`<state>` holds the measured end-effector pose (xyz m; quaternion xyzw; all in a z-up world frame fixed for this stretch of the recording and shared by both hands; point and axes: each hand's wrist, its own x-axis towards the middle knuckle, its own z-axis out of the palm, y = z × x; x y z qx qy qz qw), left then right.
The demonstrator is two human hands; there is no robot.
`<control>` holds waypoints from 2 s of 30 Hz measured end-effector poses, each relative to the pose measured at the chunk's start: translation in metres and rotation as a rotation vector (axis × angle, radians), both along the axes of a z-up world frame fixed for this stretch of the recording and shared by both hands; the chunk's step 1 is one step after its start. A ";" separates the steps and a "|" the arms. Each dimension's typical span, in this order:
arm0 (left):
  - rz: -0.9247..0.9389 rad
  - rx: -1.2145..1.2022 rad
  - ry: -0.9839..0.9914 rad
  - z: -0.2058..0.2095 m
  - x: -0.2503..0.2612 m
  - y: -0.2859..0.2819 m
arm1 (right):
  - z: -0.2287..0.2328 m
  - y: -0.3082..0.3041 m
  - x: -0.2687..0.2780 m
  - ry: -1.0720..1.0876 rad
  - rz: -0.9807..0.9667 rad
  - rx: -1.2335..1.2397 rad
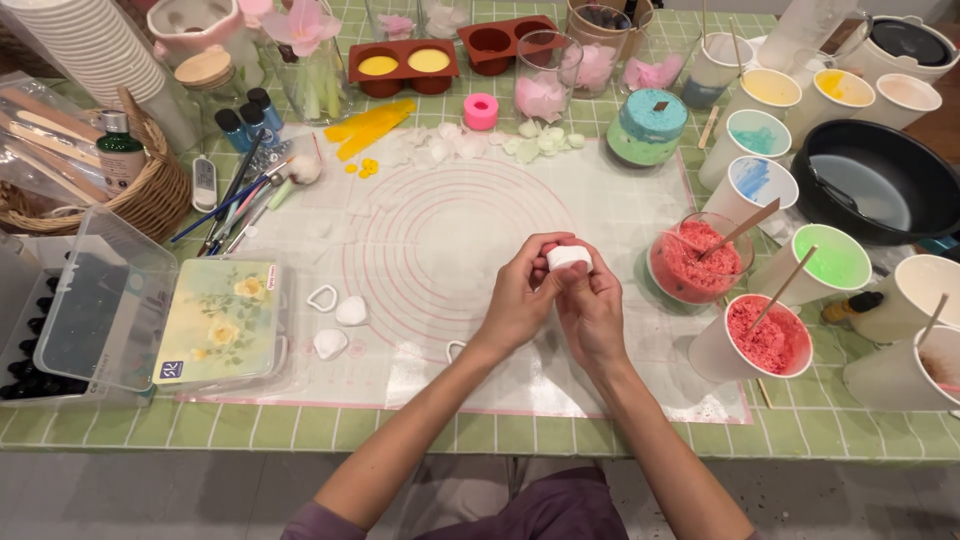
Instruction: Molding and shaping small white wax pieces into decorative heart shapes using a cutter on a silicone mat.
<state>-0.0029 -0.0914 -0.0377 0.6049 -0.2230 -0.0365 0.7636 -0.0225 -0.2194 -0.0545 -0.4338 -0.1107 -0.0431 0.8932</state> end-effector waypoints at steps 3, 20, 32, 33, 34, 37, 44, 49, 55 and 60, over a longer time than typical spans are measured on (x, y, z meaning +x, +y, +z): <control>0.174 -0.011 -0.095 0.013 -0.009 -0.009 | 0.006 0.007 0.000 -0.048 -0.030 0.012; 0.059 -0.287 -0.062 0.030 0.040 0.004 | 0.054 0.025 0.038 -0.076 0.021 -0.024; 0.084 -0.590 0.245 -0.001 0.048 -0.026 | 0.031 0.035 0.044 0.070 -0.200 0.057; 0.094 -0.611 0.266 -0.002 0.047 -0.028 | 0.032 0.034 0.044 0.117 -0.209 0.047; 0.091 -0.612 0.266 -0.002 0.048 -0.028 | 0.034 0.034 0.044 0.117 -0.211 0.046; 0.113 -0.620 0.318 -0.003 0.049 -0.028 | 0.036 0.036 0.043 0.188 -0.252 0.025; 0.202 -0.602 0.434 -0.004 0.050 -0.016 | 0.023 0.045 0.050 0.173 -0.287 -0.029; 0.240 -0.596 0.457 -0.014 0.057 -0.015 | 0.018 0.048 0.053 0.153 -0.295 -0.039; 0.207 -0.606 0.464 -0.016 0.056 -0.009 | 0.025 0.049 0.050 0.131 -0.297 -0.044; -0.011 -0.626 0.270 -0.004 0.057 -0.003 | 0.031 0.041 0.044 -0.021 -0.138 -0.038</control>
